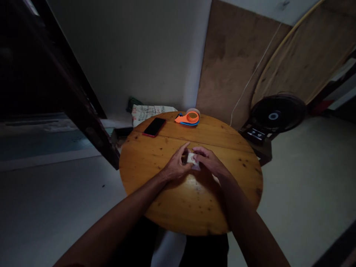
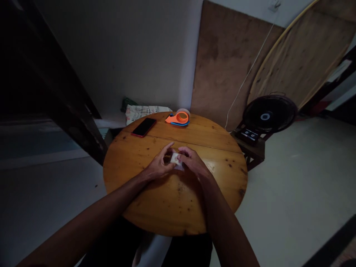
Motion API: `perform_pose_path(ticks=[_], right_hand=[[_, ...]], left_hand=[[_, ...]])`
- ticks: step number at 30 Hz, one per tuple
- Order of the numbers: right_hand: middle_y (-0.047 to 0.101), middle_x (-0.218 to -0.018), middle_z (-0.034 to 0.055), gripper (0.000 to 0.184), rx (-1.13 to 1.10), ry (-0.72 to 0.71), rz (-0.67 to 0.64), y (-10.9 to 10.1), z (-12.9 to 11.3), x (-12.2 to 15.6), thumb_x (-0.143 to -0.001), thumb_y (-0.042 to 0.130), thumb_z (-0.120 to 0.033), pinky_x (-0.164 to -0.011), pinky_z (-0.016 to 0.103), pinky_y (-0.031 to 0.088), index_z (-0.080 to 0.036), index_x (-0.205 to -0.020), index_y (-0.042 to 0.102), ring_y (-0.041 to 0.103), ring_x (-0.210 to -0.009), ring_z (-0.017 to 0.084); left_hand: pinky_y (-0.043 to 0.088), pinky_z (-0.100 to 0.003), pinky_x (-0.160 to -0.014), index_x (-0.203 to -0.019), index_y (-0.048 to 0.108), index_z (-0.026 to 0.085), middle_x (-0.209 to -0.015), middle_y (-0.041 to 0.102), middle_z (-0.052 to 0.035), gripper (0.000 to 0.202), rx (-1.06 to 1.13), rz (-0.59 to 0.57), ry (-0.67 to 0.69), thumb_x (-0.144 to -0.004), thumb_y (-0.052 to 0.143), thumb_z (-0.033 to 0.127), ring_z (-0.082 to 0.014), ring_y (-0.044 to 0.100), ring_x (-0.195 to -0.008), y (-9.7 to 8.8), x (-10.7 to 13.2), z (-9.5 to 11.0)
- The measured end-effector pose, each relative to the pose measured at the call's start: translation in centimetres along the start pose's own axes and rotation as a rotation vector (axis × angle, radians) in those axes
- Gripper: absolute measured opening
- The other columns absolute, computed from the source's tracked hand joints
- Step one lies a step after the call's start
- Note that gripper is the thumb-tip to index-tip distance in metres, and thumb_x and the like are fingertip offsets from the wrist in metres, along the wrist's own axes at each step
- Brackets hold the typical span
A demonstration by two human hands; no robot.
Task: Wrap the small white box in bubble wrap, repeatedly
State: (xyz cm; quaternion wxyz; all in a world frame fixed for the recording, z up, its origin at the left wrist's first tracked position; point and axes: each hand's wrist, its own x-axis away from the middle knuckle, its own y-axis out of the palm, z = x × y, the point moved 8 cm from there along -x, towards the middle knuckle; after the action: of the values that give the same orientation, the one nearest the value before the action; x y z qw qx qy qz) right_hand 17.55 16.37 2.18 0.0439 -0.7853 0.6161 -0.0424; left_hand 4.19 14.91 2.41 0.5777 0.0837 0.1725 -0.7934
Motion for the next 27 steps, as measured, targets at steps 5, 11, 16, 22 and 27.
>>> perform_pose_path(ticks=[5,11,16,22,27], right_hand=[[0.066,-0.089,-0.0005,0.04,-0.113,0.027,0.019,0.0,0.0,0.0,-0.062,0.076,-0.033,-0.068,0.027,0.047,-0.023,-0.098,0.063,0.06,-0.075,0.015],[0.07,-0.096,0.0036,0.035,-0.179,0.066,0.091,-1.0,0.2,0.2,-0.07,0.072,-0.042,-0.068,0.028,0.048,-0.022,-0.097,0.064,0.064,-0.08,0.018],[0.068,-0.086,-0.0005,0.033,-0.117,0.024,0.047,-0.6,0.2,-0.1,-0.063,0.076,-0.033,-0.07,0.027,0.047,-0.021,-0.092,0.066,0.061,-0.076,0.015],[0.067,-0.085,-0.0006,0.035,-0.094,0.031,0.049,-0.3,0.5,-0.2,-0.064,0.075,-0.038,-0.069,0.029,0.046,-0.022,-0.094,0.066,0.061,-0.073,0.015],[0.067,-0.088,-0.0005,0.035,-0.033,0.014,0.012,0.2,0.1,-0.1,-0.065,0.074,-0.037,-0.069,0.028,0.046,-0.021,-0.095,0.067,0.06,-0.074,0.015]], left_hand=[[0.048,-0.032,-0.091,-0.144,0.034,0.019,-0.118,0.053,-0.0095,0.077,-0.006,-0.008,-0.023,-0.073,0.065,0.019,-0.0195,0.057,-0.104,0.1,0.1,-0.1],[0.047,-0.034,-0.095,-0.143,0.034,0.017,-0.123,0.052,-0.0112,0.078,0.007,0.013,-0.032,-0.072,0.065,0.016,-0.0213,0.055,-0.11,-0.1,0.1,0.6],[0.049,-0.032,-0.09,-0.144,0.033,0.019,-0.116,0.054,-0.0087,0.077,0.018,-0.006,0.009,-0.074,0.065,0.018,-0.0191,0.058,-0.102,0.1,-0.1,0.3],[0.048,-0.033,-0.093,-0.145,0.033,0.02,-0.118,0.055,-0.0092,0.077,0.032,-0.015,0.011,-0.075,0.065,0.018,-0.0195,0.058,-0.105,0.1,-0.1,-0.2],[0.048,-0.034,-0.094,-0.145,0.032,0.02,-0.119,0.055,-0.0098,0.079,0.027,-0.023,0.023,-0.074,0.065,0.016,-0.0197,0.058,-0.106,0.1,-0.1,0.1]])
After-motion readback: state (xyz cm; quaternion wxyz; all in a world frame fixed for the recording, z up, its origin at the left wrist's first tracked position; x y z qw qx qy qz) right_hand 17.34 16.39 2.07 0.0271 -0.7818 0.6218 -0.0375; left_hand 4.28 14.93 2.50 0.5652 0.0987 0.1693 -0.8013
